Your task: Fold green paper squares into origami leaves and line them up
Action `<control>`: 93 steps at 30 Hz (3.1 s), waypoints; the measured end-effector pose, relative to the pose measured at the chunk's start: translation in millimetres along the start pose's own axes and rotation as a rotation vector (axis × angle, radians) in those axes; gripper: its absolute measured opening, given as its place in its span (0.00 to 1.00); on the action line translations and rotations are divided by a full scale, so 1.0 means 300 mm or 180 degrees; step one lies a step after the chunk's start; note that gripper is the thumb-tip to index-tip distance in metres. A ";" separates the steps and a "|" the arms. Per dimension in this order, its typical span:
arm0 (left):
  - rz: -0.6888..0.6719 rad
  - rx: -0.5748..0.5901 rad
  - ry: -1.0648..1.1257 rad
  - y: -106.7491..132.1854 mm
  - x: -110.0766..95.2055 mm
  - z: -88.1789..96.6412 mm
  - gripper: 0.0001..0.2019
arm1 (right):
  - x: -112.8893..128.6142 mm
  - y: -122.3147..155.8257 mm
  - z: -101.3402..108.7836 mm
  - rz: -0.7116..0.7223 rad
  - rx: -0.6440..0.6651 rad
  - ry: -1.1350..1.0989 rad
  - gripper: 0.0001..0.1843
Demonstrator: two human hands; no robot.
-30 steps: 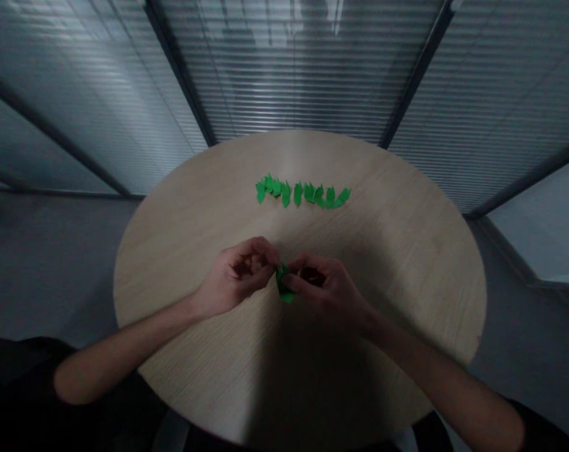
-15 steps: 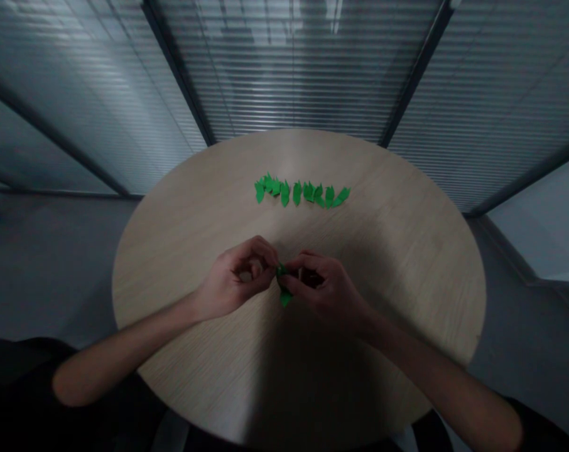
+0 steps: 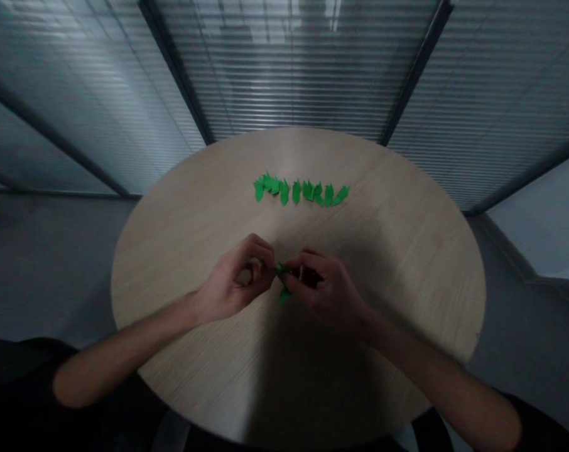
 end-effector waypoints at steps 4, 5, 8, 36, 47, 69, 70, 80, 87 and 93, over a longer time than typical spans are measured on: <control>-0.0036 -0.0006 -0.0070 0.000 -0.001 0.000 0.04 | 0.002 0.000 0.002 0.0054 0.0034 0.0046 0.03; -0.0026 -0.0006 -0.0071 0.001 0.000 0.000 0.04 | 0.002 0.000 0.002 0.0069 0.0032 0.0046 0.03; 0.0023 -0.0016 -0.0048 0.001 0.001 -0.001 0.03 | 0.000 0.004 0.002 0.0092 -0.0037 0.0034 0.04; -0.0248 -0.0169 -0.0254 0.001 -0.011 -0.002 0.04 | 0.014 0.007 0.007 0.0204 -0.0295 0.0232 0.02; -0.0249 -0.0190 -0.0264 -0.001 -0.021 0.000 0.06 | 0.015 0.015 0.008 0.0345 -0.0369 0.0528 0.02; -0.0354 -0.0207 -0.0415 0.013 -0.024 -0.012 0.06 | 0.010 0.007 0.004 -0.0045 -0.0411 -0.0266 0.05; -0.0397 -0.0244 -0.0465 0.014 -0.024 -0.011 0.06 | 0.010 0.007 0.004 -0.0042 -0.0409 -0.0257 0.05; -0.0407 -0.0364 -0.0535 0.013 -0.032 -0.006 0.06 | 0.029 0.016 0.005 0.0352 -0.0493 0.0319 0.03; -0.0363 -0.0358 -0.0493 0.009 -0.033 -0.004 0.05 | 0.031 0.020 0.009 0.0383 -0.0494 0.0459 0.04; -0.0310 -0.0364 -0.0389 0.010 -0.033 -0.004 0.06 | 0.030 0.021 0.011 0.0422 -0.0555 0.0460 0.03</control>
Point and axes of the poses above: each hand's wrist, its own y-axis away from the middle knuckle, its own z-axis out of the back of the hand, x = y × z, the point moved 4 cm from there along -y, towards the middle knuckle, and after that the axes turned 10 degrees about x, right-handed, at the moved point
